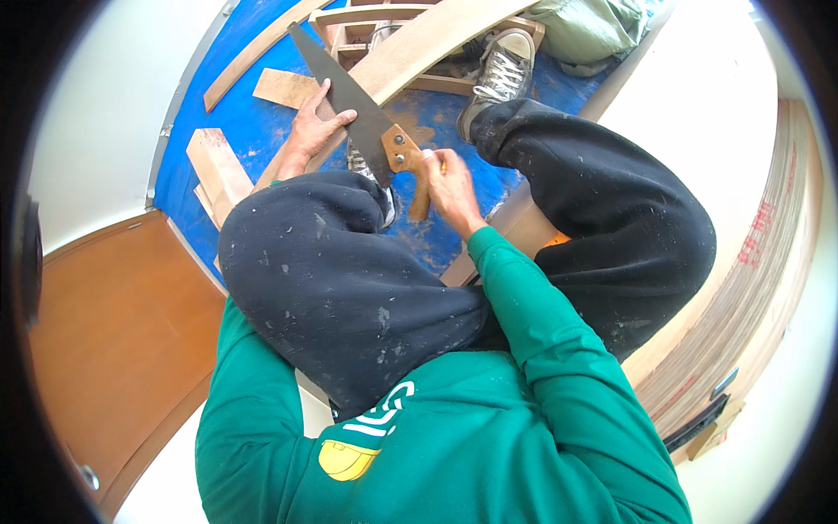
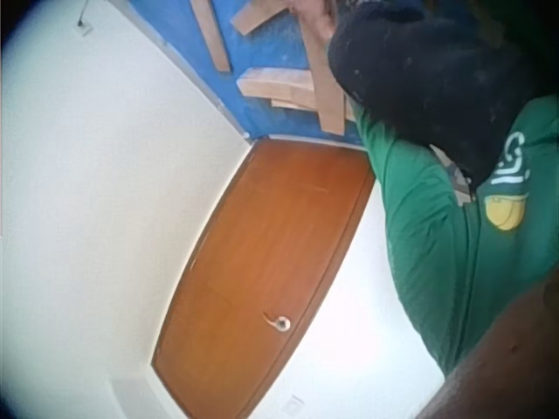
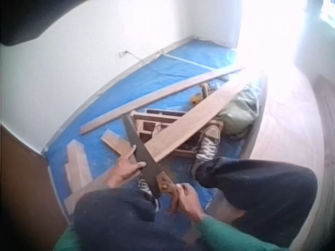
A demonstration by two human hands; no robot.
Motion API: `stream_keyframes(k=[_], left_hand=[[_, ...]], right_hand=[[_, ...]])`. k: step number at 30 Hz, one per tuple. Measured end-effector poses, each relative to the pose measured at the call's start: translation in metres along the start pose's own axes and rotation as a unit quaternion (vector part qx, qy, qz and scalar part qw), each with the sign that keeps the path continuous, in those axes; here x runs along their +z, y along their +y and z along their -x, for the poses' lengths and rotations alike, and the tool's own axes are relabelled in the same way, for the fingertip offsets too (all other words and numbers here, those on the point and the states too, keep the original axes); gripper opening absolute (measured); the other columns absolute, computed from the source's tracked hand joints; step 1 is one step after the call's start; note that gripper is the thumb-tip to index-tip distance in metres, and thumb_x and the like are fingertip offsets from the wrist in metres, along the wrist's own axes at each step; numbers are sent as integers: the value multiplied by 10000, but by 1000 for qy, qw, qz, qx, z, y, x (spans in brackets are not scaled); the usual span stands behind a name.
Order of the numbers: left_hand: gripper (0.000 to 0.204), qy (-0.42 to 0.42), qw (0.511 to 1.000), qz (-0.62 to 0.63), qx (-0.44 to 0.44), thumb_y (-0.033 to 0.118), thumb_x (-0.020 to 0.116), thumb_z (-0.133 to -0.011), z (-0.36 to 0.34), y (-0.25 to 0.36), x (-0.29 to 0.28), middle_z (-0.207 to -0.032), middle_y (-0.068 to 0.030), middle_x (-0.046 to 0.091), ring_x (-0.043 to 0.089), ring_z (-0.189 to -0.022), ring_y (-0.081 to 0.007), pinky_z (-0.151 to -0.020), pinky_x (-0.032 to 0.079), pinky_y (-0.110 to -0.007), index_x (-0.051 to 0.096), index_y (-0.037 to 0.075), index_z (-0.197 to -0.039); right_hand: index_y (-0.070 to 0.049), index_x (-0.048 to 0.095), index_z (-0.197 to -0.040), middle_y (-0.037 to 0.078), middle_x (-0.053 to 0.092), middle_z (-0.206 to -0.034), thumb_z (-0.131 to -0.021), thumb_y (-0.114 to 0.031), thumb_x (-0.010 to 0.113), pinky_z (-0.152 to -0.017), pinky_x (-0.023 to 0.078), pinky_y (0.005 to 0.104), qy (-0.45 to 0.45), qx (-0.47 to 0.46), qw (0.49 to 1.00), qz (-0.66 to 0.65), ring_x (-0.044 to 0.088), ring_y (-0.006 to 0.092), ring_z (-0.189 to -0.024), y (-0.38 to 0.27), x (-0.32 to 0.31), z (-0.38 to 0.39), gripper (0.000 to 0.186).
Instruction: The person measures a curved wooden strip with a tape measure and marks it with a pencil, then uses a hand saw to cut the wood along the marked line. The person repeats the measuring and cutting process on another piece of wood.
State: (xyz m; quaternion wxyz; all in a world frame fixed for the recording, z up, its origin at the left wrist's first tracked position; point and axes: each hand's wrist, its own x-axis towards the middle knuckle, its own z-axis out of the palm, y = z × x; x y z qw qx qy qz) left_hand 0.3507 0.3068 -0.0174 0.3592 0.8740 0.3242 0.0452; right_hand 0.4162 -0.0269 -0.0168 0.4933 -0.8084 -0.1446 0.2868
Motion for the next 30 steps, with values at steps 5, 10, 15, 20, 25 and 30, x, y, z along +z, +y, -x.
stream_keyframes(k=[5, 10, 15, 20, 25, 30], left_hand=[[1125, 3, 1000, 22, -15, 493, 1062, -773, 3, 6, -3, -1671, -179, 606, 570, -1570, -343, -1320, 447, -454, 552, 191, -1728], [1147, 2, 1000, 14, -24, 556, 1044, -754, 3, 7, -3, -1611, -178, 654, 620, -1520, -346, -1286, 488, -446, 551, 213, -1731], [1138, 19, 1000, 6, 6, 592, 1027, -755, 4, 4, -1, -1602, -196, 653, 622, -1514, -367, -1283, 493, -462, 562, 220, -1725], [1124, 37, 999, -5, 13, 602, 1026, -733, 3, -4, 6, -1553, -176, 688, 658, -1459, -362, -1263, 506, -457, 593, 235, -1703], [1125, 46, 999, 6, 21, 611, 1026, -720, 0, -9, 10, -1551, -167, 695, 666, -1448, -360, -1268, 500, -449, 607, 230, -1692], [1134, 53, 998, -12, 13, 611, 1034, -714, -1, -7, 10, -1562, -165, 691, 662, -1456, -363, -1262, 512, -453, 607, 226, -1692]], right_hand=[[7, 709, -1302, 281, 768, -1127, -1162, -239, 622, -964, 594, 517, 38, -117, 992, 16, 764, 459, -1066, -36, -18, -23, 296], [-4, 724, -1303, 253, 827, -1127, -1103, -245, 727, -956, 626, 461, -26, -200, 979, -1, 821, 373, -1095, -83, 16, -103, 312], [-27, 774, -1264, 224, 833, -1145, -1087, -253, 724, -982, 625, 466, -67, -255, 964, 42, 810, 393, -1109, -102, 49, -169, 292], [-65, 790, -1247, 198, 838, -1155, -1075, -300, 712, -968, 623, 484, -96, -270, 952, 111, 801, 400, -1098, -104, 62, -192, 302], [-67, 792, -1206, 219, 833, -1100, -1055, -279, 689, -966, 620, 505, -77, -289, 942, 150, 795, 444, -1062, -106, 61, -188, 280], [-11, 805, -1149, 262, 821, -1087, -1015, -253, 676, -970, 618, 509, -137, -241, 918, 285, 791, 460, -1077, -117, 26, -148, 305]])
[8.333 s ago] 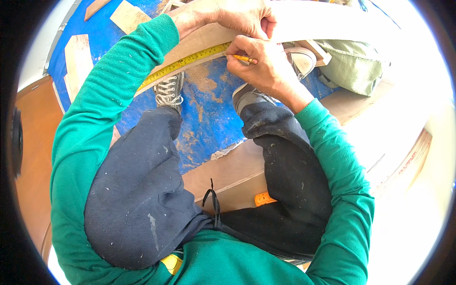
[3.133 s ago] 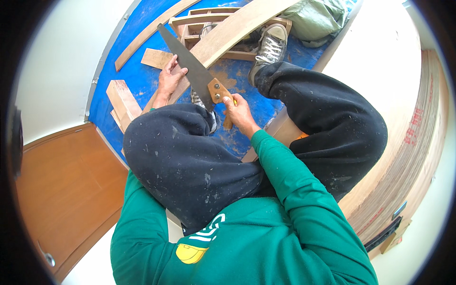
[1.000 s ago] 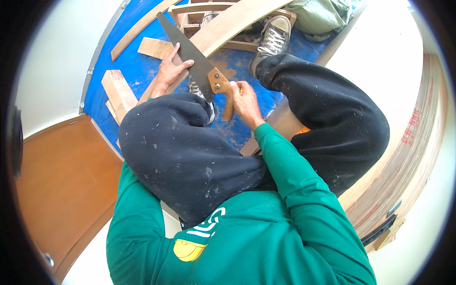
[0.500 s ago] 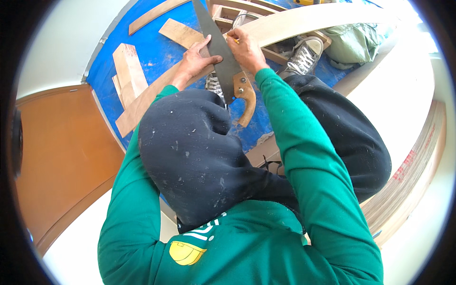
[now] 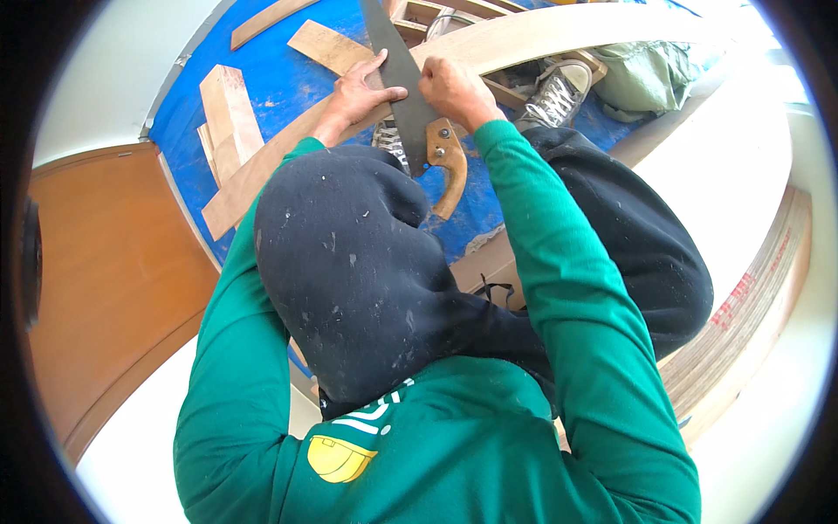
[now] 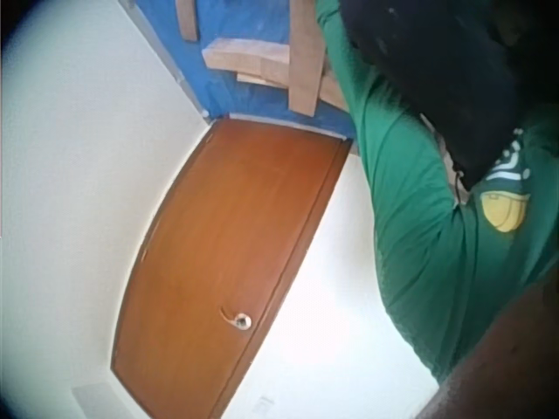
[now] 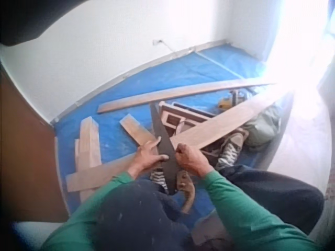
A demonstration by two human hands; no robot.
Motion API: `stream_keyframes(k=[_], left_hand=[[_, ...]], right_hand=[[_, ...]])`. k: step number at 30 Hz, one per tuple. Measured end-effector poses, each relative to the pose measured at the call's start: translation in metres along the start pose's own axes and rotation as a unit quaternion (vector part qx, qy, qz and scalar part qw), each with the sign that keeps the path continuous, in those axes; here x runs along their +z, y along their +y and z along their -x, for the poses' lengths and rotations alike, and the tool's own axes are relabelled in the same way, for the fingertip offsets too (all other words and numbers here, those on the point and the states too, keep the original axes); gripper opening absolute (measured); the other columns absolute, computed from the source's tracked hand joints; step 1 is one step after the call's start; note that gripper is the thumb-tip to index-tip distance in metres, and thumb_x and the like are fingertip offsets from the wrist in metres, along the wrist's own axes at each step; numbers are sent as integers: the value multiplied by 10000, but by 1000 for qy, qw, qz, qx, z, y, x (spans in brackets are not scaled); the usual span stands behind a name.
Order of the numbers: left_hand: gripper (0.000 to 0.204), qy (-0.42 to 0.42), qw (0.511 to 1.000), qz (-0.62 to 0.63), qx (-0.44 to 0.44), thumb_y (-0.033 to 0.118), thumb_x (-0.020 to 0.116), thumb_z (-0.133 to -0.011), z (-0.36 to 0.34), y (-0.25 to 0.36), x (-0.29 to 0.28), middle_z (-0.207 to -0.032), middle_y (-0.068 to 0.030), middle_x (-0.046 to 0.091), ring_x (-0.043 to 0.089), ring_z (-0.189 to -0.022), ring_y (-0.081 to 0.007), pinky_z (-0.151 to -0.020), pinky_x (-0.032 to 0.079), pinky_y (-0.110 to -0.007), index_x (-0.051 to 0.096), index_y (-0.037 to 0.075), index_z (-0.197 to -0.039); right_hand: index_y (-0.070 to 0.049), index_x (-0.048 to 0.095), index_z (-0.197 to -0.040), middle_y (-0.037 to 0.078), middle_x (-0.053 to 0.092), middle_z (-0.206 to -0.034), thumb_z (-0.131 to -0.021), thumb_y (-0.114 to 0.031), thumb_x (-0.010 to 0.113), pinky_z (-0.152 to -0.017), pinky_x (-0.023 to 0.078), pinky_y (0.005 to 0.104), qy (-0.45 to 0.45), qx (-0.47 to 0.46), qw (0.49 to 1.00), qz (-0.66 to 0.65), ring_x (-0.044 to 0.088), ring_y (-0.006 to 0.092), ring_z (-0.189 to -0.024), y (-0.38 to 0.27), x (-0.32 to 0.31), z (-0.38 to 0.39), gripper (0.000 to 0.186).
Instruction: The person measures a curved wooden strip with a tape measure and marks it with a pencil, then uses a hand saw to cut the wood along the marked line. The person repeats the measuring and cutting process on another piece of wood.
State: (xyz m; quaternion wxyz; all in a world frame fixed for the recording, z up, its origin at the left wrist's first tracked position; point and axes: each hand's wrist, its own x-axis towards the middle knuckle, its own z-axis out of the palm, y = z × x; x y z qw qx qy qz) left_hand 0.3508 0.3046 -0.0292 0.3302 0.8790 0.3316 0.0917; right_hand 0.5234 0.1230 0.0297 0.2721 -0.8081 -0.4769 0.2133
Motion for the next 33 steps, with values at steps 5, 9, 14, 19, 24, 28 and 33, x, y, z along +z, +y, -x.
stream_keyframes(k=[5, 9, 14, 19, 24, 28, 33], left_hand=[[1147, -8, 999, 36, -2, 607, 1050, -710, 1, -2, 0, -1589, -161, 681, 645, -1487, -349, -1283, 503, -452, 599, 231, -1696], [1102, -10, 995, 97, -14, 483, 1069, -739, -3, -10, 2, -1593, -149, 688, 626, -1515, -316, -1290, 492, -431, 597, 215, -1698], [977, 3, 959, 274, -72, 262, 1032, -845, -19, -12, 10, -1519, -153, 730, 668, -1432, -259, -1210, 538, -408, 578, 120, -1699], [818, 64, 965, 199, -157, 151, 944, -949, -44, -13, 17, -1361, -134, 762, 707, -1262, -177, -1096, 573, -336, 540, -46, -1633], [400, 37, 893, 436, -105, 135, 835, -1070, -44, -26, 0, -1220, -43, 745, 699, -1118, -128, -1054, 553, -276, 653, -2, -1398], [297, 2, 889, 453, -71, 138, 798, -1101, -24, -21, -19, -1182, -21, 723, 700, -1047, -134, -991, 591, -320, 655, 51, -1346], [229, -17, 892, 437, -111, 150, 785, -1114, -1, -11, -39, -1135, -1, 705, 705, -987, -134, -902, 628, -372, 652, 118, -1298]], right_hand=[[16, 818, -1068, 314, 804, -1080, -958, -229, 663, -969, 624, 537, -99, 98, 989, 45, 787, 491, -1065, -7, -39, 82, 310], [-6, 798, -1161, 191, 841, -1052, -1001, -192, 733, -895, 629, 446, 45, 162, 978, -125, 807, 309, -951, -10, -90, 158, 254], [-6, 790, -1292, 76, 821, -1170, -1143, -187, 697, -967, 582, 308, 351, 138, 926, 27, 736, 145, -1063, 25, -260, 282, 252], [-42, 801, -1107, -36, 710, -876, -1132, -261, 732, -668, 481, 315, 185, 458, 856, 153, 606, 97, -757, 168, -337, 432, 231], [2, 763, -1336, 93, 806, -1205, -1140, -288, 680, -951, 574, 385, 51, 407, 908, 82, 730, 222, -1076, 284, -239, 563, 360], [10, 735, -1407, 122, 793, -1287, -1131, -290, 683, -1030, 564, 389, 136, 409, 902, 30, 717, 233, -1165, 283, -192, 585, 410], [-2, 750, -1307, 32, 743, -989, -1143, -210, 733, -838, 572, 337, 424, 357, 820, 143, 682, 154, -907, 173, -251, 502, 265]])
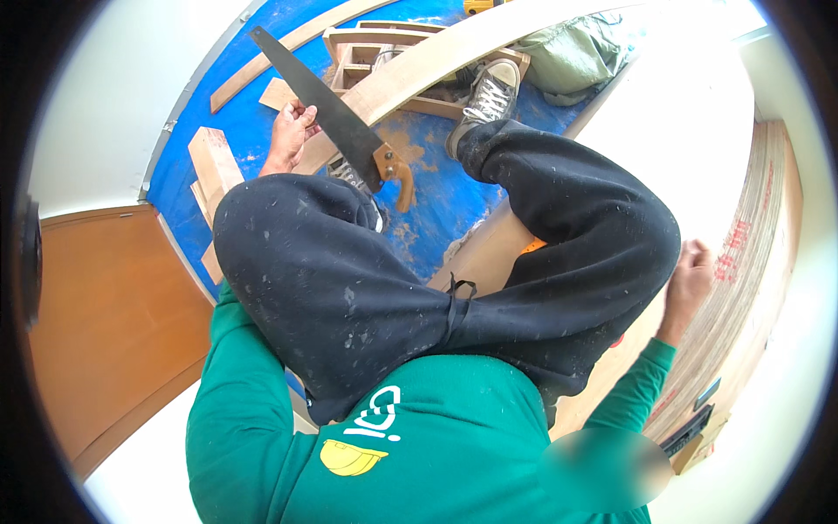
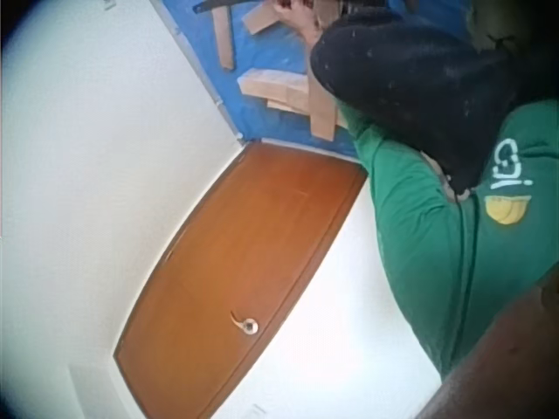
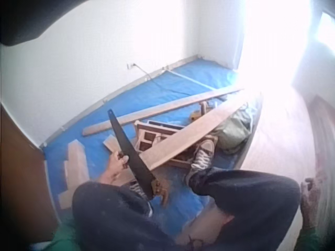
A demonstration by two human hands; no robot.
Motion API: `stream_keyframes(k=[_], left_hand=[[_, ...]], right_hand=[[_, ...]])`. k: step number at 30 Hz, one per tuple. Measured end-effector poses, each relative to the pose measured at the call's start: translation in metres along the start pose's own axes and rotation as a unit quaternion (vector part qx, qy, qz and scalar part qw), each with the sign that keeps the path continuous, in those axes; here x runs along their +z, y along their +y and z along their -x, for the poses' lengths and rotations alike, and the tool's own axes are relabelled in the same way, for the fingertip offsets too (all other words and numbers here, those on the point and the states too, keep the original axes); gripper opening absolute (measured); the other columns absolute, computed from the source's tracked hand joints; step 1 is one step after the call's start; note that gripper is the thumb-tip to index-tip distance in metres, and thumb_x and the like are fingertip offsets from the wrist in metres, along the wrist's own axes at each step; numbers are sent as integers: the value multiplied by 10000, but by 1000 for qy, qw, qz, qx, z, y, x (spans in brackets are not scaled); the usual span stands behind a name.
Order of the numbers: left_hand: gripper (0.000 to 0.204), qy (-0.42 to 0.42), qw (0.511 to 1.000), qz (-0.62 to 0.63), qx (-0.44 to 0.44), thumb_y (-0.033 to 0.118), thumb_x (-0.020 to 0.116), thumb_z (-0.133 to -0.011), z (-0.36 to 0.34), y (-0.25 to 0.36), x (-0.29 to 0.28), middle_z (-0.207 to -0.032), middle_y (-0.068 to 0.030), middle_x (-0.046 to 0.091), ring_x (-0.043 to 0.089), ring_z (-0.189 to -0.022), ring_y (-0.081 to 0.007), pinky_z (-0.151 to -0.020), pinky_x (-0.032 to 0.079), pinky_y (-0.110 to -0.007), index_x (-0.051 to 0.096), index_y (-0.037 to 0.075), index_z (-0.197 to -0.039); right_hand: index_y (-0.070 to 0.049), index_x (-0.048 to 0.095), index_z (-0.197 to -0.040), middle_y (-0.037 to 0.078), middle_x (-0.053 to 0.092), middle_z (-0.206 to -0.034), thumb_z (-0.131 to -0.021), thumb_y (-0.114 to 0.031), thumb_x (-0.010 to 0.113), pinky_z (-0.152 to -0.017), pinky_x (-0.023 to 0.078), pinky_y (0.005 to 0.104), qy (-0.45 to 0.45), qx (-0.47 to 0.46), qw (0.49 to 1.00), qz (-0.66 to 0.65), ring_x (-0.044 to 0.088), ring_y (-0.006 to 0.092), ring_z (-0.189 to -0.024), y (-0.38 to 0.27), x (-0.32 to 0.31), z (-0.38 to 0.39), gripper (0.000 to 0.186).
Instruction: The person measures a curved wooden strip with a tape measure and marks it with a pencil, then uses a hand saw to cut the wood along the marked line. The person repeats the measuring and cutting process on another piece of wood.
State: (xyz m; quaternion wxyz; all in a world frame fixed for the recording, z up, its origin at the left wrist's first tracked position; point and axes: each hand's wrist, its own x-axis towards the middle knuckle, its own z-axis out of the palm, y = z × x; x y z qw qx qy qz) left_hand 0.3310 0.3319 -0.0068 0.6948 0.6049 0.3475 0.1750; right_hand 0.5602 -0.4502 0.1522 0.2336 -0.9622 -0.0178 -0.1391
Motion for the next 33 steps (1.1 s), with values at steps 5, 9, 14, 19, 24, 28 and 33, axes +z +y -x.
stream_keyframes(k=[5, 9, 14, 19, 24, 28, 33], left_hand=[[238, -8, 996, 89, -10, 165, 781, -1120, 11, 14, -9, -1195, -18, 783, 755, -1085, -157, -967, 636, -383, 663, 128, -1323], [266, -83, 971, 221, 26, 169, 788, -1112, 11, 26, 1, -1278, -45, 796, 771, -1157, -202, -1061, 631, -428, 678, 142, -1353], [296, -69, 975, 209, 42, 247, 791, -1114, 12, 28, -6, -1295, -62, 796, 758, -1222, -236, -1108, 602, -431, 691, 123, -1364], [1013, 58, 756, -628, 176, 703, 825, -936, 43, 0, -71, -1472, -273, 734, 698, -1341, -495, -1182, 531, -537, 598, -46, -1578], [755, 93, 888, -440, 97, 580, 823, -987, 111, -54, -117, -1353, -280, 778, 714, -1334, -441, -1127, 543, -514, 712, -9, -1447], [711, 141, 873, -460, 76, 553, 814, -996, 168, -82, -151, -1337, -270, 782, 720, -1323, -436, -1119, 546, -516, 716, 15, -1451], [659, 164, 849, -501, 39, 520, 804, -1006, 191, -92, -168, -1316, -258, 787, 727, -1310, -429, -1109, 550, -517, 722, 46, -1456]], right_hand=[[-19, 659, -1487, 71, 757, -1084, -1172, -233, 704, -906, 603, 321, -81, -165, 953, -240, 735, 146, -991, -223, -19, 18, 384], [77, 459, -1642, 367, 609, -1537, -975, -539, 909, -1144, 569, 484, -383, -114, 898, -183, 658, 448, -1395, -346, 98, 103, 1013], [3, 665, -1331, 37, 703, -910, -1061, -405, 848, -707, 631, 334, -579, 109, 687, -425, 713, 150, -780, -362, 192, 149, 523], [-38, 691, -1198, -42, 550, -705, -1092, -295, 802, -515, 508, 257, -516, 74, 703, -483, 541, 62, -532, -350, 178, 139, 299], [-66, 658, -1114, -38, 553, -694, -1101, -285, 797, -511, 495, 259, -451, 110, 725, -508, 532, 67, -516, -340, 146, 130, 260], [-58, 651, -1109, -29, 572, -723, -1116, -277, 783, -513, 486, 257, -422, 38, 766, -483, 539, 59, -536, -323, 107, 143, 256], [-38, 639, -1117, -11, 603, -771, -1134, -277, 755, -516, 487, 266, -429, -32, 809, -401, 570, 63, -565, -325, 63, 166, 266]])
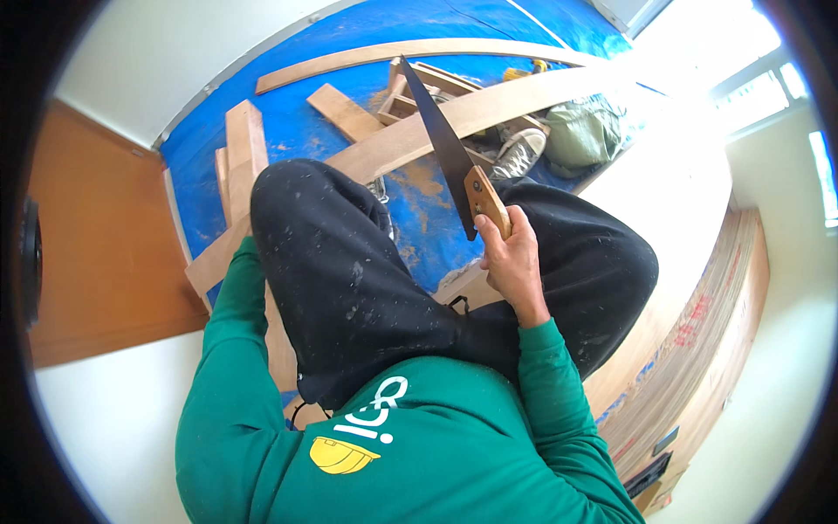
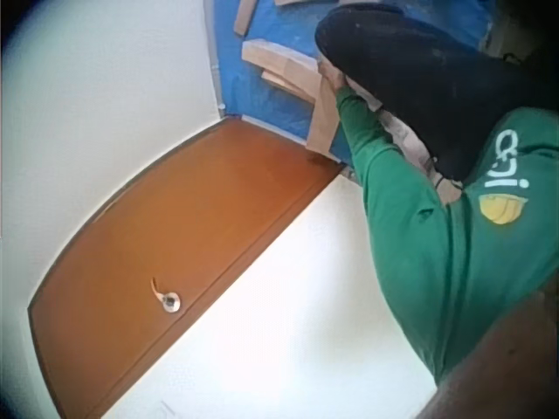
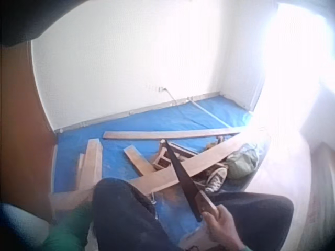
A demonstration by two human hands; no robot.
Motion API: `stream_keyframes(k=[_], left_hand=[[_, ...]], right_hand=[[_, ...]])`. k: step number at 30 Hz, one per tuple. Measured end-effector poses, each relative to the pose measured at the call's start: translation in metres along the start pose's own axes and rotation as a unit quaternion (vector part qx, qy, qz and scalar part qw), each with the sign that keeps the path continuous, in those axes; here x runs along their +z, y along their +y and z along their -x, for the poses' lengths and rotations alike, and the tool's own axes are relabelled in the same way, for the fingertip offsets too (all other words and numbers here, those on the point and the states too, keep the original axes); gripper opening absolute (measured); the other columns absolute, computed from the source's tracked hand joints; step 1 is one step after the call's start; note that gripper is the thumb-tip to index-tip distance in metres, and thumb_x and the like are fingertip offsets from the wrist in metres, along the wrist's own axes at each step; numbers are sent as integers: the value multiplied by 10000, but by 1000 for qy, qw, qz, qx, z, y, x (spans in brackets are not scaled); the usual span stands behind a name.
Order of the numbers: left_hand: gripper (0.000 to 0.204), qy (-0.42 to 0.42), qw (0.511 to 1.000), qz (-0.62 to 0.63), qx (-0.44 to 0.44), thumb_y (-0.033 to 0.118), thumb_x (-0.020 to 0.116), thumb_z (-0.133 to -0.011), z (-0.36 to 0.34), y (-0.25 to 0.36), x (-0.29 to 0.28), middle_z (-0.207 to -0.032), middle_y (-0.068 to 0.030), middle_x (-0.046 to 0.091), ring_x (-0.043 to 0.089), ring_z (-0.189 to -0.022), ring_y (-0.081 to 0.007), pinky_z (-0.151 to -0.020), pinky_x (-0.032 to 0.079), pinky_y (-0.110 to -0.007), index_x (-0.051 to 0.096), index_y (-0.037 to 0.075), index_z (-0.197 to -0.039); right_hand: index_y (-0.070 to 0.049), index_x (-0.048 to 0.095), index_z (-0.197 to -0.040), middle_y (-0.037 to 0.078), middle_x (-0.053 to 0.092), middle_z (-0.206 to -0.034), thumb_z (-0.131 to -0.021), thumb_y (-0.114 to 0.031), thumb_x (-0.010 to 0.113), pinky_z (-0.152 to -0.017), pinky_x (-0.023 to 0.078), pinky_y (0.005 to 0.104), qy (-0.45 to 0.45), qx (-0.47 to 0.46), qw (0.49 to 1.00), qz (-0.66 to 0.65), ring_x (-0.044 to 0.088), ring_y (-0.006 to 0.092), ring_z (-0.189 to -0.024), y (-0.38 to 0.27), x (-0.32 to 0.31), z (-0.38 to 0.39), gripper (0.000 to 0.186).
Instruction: The person measures a curved wooden strip with a tape measure and marks it with a pencil, then uses a hand saw to cut the wood along the marked line. The person repeats the measuring and cutting process on another piece of wood.
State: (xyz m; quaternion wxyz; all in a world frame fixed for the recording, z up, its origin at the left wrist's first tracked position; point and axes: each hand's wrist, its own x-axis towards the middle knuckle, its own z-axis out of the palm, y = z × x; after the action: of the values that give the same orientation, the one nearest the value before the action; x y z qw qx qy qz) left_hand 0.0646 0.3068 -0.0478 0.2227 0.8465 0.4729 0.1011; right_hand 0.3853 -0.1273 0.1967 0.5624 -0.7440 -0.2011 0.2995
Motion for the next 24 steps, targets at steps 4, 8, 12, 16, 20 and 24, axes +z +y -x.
stream_keyframes(k=[4, 8, 12, 16, 20, 24], left_hand=[[618, -30, 999, -30, -10, 493, 796, -1014, 3, 10, -4, -1300, -249, 791, 733, -1299, -424, -1102, 553, -518, 727, 71, -1460], [580, -86, 995, -51, -2, 467, 787, -1022, -1, 38, -12, -1283, -239, 796, 739, -1288, -419, -1094, 556, -520, 732, 95, -1464], [544, -167, 984, -60, 16, 440, 779, -1031, -25, 75, -8, -1267, -230, 800, 745, -1278, -414, -1086, 559, -521, 737, 120, -1468], [498, -154, 976, 86, 130, 483, 649, -1113, -64, 106, 15, -1311, -223, 801, 745, -1247, -438, -1075, 557, -529, 770, 106, -1415], [622, -165, 976, 114, 87, 599, 534, -1143, -103, 137, 47, -1340, -242, 801, 740, -1240, -485, -1050, 567, -543, 794, 78, -1362], [712, -174, 982, 59, 49, 685, 470, -1124, -125, 157, 71, -1281, -274, 809, 754, -1210, -503, -1021, 577, -566, 824, 97, -1316]], right_hand=[[-18, 638, -1149, 48, 649, -796, -1134, -266, 747, -553, 515, 331, -21, -18, 994, 108, 634, 123, -614, -14, 16, 12, 271], [7, 635, -1192, 177, 723, -855, -1125, -249, 743, -682, 552, 460, -19, -49, 978, 203, 726, 296, -728, -15, 30, 20, 287], [7, 634, -1224, 273, 733, -906, -1126, -266, 731, -765, 554, 525, -42, -80, 968, 233, 741, 467, -837, -16, 38, 22, 306], [-6, 614, -1266, 287, 747, -906, -1123, -228, 731, -759, 555, 561, -58, -72, 960, 263, 762, 499, -860, -23, 44, 20, 289], [-21, 615, -1306, 283, 768, -922, -1112, -182, 742, -749, 571, 551, -59, -50, 961, 265, 779, 486, -855, -32, 54, 20, 282], [-30, 609, -1442, 282, 795, -980, -1110, -148, 737, -773, 601, 533, -47, -36, 962, 265, 801, 474, -889, -35, 63, 24, 375]])
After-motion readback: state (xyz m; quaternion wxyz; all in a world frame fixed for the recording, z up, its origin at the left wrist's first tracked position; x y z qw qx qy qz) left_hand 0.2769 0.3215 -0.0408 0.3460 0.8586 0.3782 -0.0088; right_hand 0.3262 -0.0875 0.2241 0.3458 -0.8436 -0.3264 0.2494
